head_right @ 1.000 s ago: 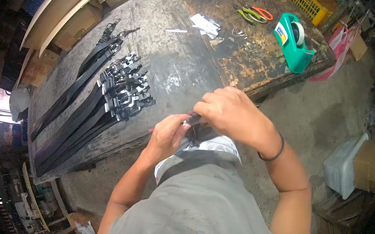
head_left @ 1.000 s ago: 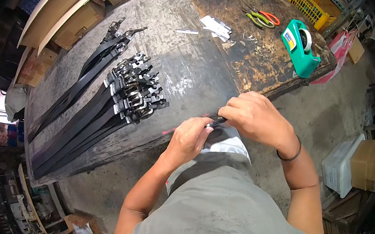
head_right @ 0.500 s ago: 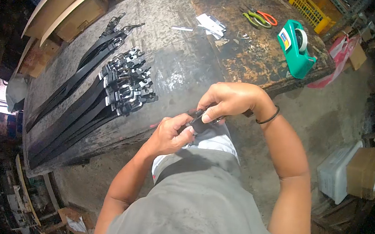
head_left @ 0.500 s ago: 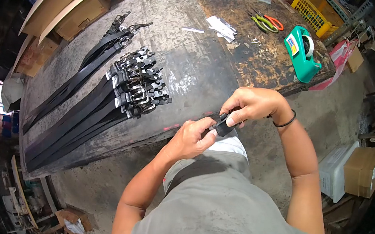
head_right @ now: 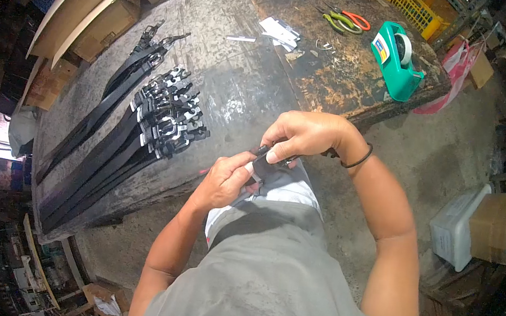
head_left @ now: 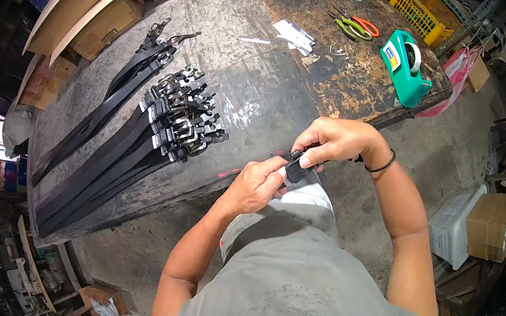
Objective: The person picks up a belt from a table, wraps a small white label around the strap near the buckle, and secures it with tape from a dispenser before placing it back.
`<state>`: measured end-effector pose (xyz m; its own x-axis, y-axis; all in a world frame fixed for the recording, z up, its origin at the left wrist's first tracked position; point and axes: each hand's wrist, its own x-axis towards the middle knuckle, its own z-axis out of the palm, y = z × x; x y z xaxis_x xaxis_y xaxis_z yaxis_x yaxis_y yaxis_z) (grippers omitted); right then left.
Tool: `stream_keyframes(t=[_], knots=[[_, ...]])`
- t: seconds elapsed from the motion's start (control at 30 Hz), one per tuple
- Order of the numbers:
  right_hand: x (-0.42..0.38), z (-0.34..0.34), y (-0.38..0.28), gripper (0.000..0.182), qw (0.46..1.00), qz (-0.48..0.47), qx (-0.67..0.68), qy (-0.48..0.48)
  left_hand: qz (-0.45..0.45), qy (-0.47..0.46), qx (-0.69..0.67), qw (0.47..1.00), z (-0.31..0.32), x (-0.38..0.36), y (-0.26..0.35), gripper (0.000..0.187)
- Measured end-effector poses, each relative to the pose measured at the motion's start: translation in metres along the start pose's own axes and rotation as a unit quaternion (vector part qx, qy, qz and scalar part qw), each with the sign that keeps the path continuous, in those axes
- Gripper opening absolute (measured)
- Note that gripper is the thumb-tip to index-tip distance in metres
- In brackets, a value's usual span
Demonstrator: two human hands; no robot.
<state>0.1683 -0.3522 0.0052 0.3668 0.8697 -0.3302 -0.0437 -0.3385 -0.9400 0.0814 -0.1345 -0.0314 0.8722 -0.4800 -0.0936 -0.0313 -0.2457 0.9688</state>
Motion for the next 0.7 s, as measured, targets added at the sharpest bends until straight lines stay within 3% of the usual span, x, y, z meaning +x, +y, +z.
stream_keyframes(t=[0.17, 0.27, 0.33, 0.5, 0.6, 0.67, 0.7], knots=[[-0.002, 0.002, -0.005, 0.027, 0.999, -0.003, -0.050, 0.009, -0.017, -0.021, 0.012, 1.000, -0.002, 0.000, 0.003, 0.020], [-0.002, 0.003, -0.004, 0.027, 1.000, -0.001, -0.009, 0.008, -0.030, 0.000, -0.007, 1.000, 0.000, -0.001, 0.000, 0.019], [-0.003, 0.003, -0.005, 0.027, 1.000, 0.003, -0.005, 0.015, 0.027, -0.001, 0.045, 0.999, 0.000, -0.001, -0.001, 0.020], [-0.003, 0.003, -0.006, 0.027, 1.000, 0.007, -0.016, 0.022, -0.003, 0.017, 0.037, 0.999, 0.003, 0.000, -0.001, 0.024], [-0.006, 0.007, -0.007, 0.027, 0.994, 0.013, -0.101, 0.034, -0.004, 0.001, 0.071, 0.997, -0.001, 0.000, 0.001, 0.026], [-0.009, 0.015, 0.000, 0.021, 0.930, -0.172, -0.300, 0.121, -0.011, -0.015, 0.093, 0.995, -0.008, -0.002, 0.000, 0.028], [-0.014, 0.021, -0.003, 0.021, 0.931, -0.171, -0.301, 0.119, -0.064, -0.084, 0.065, 0.992, -0.014, -0.004, -0.002, 0.029]])
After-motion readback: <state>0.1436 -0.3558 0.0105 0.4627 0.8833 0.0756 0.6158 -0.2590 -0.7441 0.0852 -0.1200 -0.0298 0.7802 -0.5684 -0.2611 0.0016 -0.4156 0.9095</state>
